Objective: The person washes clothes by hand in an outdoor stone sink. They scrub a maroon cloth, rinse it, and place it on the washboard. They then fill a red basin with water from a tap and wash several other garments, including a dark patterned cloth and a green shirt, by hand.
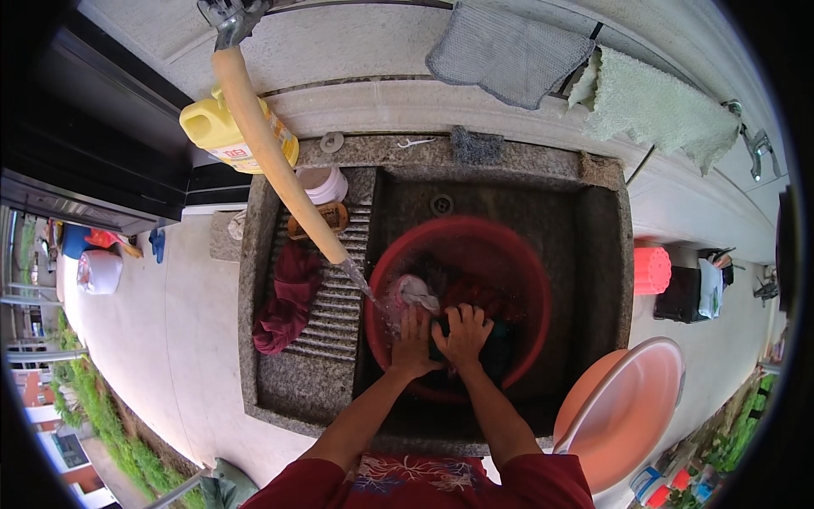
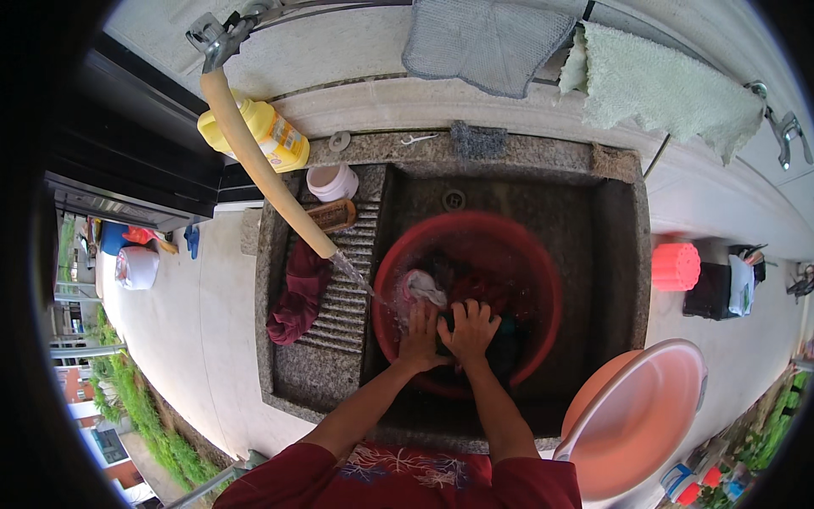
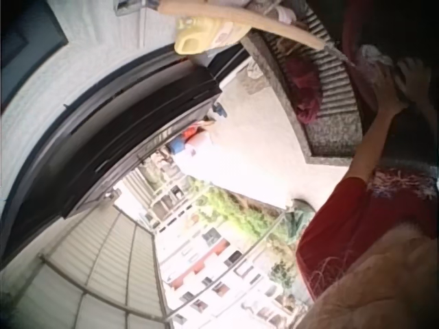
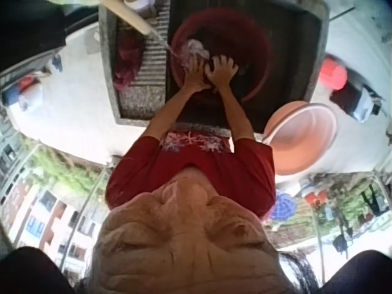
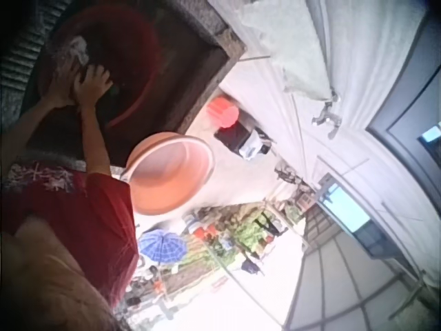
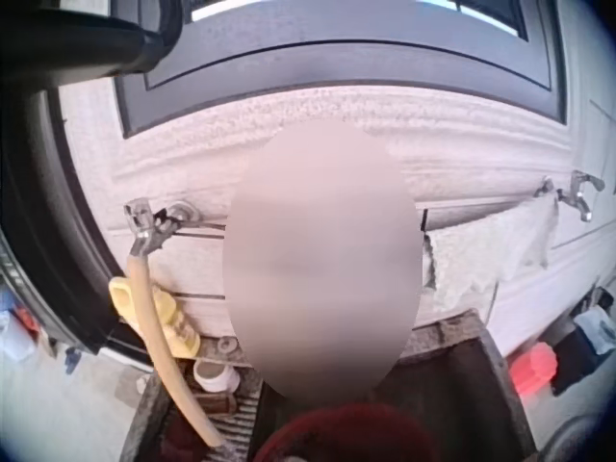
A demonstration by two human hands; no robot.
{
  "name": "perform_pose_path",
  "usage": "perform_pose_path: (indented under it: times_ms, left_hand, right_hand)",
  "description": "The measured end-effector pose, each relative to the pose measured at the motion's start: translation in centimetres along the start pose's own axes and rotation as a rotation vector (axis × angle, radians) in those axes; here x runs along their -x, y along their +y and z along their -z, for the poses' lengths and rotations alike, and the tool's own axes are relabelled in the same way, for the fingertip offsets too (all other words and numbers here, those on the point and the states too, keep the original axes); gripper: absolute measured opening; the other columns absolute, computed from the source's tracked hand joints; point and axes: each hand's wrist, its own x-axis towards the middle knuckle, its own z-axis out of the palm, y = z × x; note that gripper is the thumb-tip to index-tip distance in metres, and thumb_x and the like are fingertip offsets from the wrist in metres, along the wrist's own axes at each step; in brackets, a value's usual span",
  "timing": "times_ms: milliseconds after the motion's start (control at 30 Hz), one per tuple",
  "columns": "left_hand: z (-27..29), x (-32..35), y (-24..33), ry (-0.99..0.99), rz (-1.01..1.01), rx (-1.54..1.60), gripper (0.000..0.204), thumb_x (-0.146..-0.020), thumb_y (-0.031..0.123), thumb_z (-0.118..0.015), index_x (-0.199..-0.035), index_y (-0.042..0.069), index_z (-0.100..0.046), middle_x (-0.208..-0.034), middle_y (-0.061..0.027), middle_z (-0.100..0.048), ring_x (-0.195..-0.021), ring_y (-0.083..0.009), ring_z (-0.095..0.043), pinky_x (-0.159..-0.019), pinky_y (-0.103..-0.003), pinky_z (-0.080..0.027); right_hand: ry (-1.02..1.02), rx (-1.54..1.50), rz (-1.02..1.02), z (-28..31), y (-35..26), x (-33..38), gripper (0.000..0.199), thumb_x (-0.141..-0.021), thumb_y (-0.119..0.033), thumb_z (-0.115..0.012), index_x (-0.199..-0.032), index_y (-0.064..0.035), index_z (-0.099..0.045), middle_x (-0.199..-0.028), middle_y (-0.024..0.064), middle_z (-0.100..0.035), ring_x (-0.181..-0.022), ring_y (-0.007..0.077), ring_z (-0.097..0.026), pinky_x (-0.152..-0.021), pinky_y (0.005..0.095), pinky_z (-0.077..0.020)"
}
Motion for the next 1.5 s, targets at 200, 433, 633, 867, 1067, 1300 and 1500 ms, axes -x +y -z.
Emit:
perform_pose_path:
  times_ms: [200, 433, 633, 867, 1067, 1300, 1500]
  left_hand:
    - [0.0, -2.6, -0.7, 0.035, -0.073, 0.058, 0.119, -0.058, 0.052, -0.078, -0.145, 0.007, -0.01, -0.147, -0.0209, -0.013, -0.135, -0.0386, -0.015, -0.107, -0.048, -0.026]
    - [-0.9, -2.7, -1.8, 0.293, -0.207, 0.03, 0.093, -0.059, 0.041, -0.081, -0.131, 0.002, -0.038, -0.128, -0.022, -0.039, -0.122, -0.0383, -0.035, -0.1, -0.05, -0.032]
    - [-0.5, -1.1, -2.4, 0.163, -0.17, 0.264, 0.084, -0.059, 0.037, -0.082, -0.124, 0.001, -0.042, -0.116, -0.0207, -0.044, -0.113, -0.0374, -0.041, -0.087, -0.045, -0.043]
    - [1.9, 1.3, -1.6, 0.427, -0.497, 0.16, 0.087, -0.065, 0.019, -0.075, -0.138, 0.014, -0.028, -0.13, -0.0199, -0.034, -0.122, -0.0386, -0.035, -0.091, -0.048, -0.042]
    - [-0.1, 1.0, -1.3, 0.258, -0.163, -0.192, 0.091, -0.067, 0.013, -0.07, -0.143, 0.011, -0.018, -0.14, -0.0225, -0.024, -0.129, -0.0386, -0.027, -0.095, -0.044, -0.039]
    - [1.0, -1.5, -0.7, -0.029, -0.055, -0.138, 0.089, -0.072, 0.01, -0.065, -0.144, 0.007, -0.014, -0.14, -0.0254, -0.023, -0.128, -0.0387, -0.027, -0.102, -0.039, -0.034]
    - [-0.5, -4.0, -1.9, 0.149, -0.136, -0.144, 0.084, -0.072, 0.013, -0.069, -0.141, 0.003, -0.021, -0.126, -0.025, -0.042, -0.118, -0.04, -0.038, -0.096, -0.041, -0.04]
  right_hand:
    - [-0.211, 0.014, -0.145, -4.8, 2.8, -2.0, 0.036, -0.072, -0.042, -0.06, -0.094, -0.0133, -0.062, -0.102, 0.0091, -0.059, -0.1, 0.0312, -0.049, -0.075, 0.053, -0.0373]
    - [-0.664, -0.226, -0.545, -2.8, 4.3, -10.3, 0.032, -0.08, -0.039, -0.052, -0.087, -0.0122, -0.069, -0.101, 0.0127, -0.065, -0.095, 0.0344, -0.059, -0.082, 0.0493, -0.0435]
    - [-0.494, -0.459, -0.55, -1.0, 3.2, -9.2, 0.036, -0.082, -0.04, -0.052, -0.078, -0.0084, -0.067, -0.079, 0.0175, -0.065, -0.08, 0.0383, -0.061, -0.071, 0.0451, -0.047]
    - [-0.437, -0.37, -0.127, 7.6, -4.7, 3.1, 0.024, -0.073, -0.029, -0.068, -0.09, -0.0134, -0.063, -0.09, 0.0073, -0.061, -0.085, 0.0264, -0.057, -0.066, 0.0408, -0.0476]
    - [-0.288, 0.113, -0.134, 9.1, -3.6, 3.0, 0.048, -0.073, -0.038, -0.068, -0.116, -0.0226, -0.053, -0.128, 0.0123, -0.039, -0.115, 0.0376, -0.037, -0.081, 0.0534, -0.0355]
    - [-0.326, 0.071, -0.307, 0.6, -0.8, 2.6, 0.049, -0.078, -0.049, -0.058, -0.119, -0.0228, -0.052, -0.125, 0.0118, -0.042, -0.113, 0.0366, -0.039, -0.081, 0.0591, -0.0325]
    - [-0.684, -0.069, -0.44, -2.1, 3.5, -3.5, 0.054, -0.085, -0.048, -0.047, -0.125, -0.0121, -0.05, -0.122, 0.0208, -0.052, -0.108, 0.0371, -0.052, -0.089, 0.0476, -0.0416]
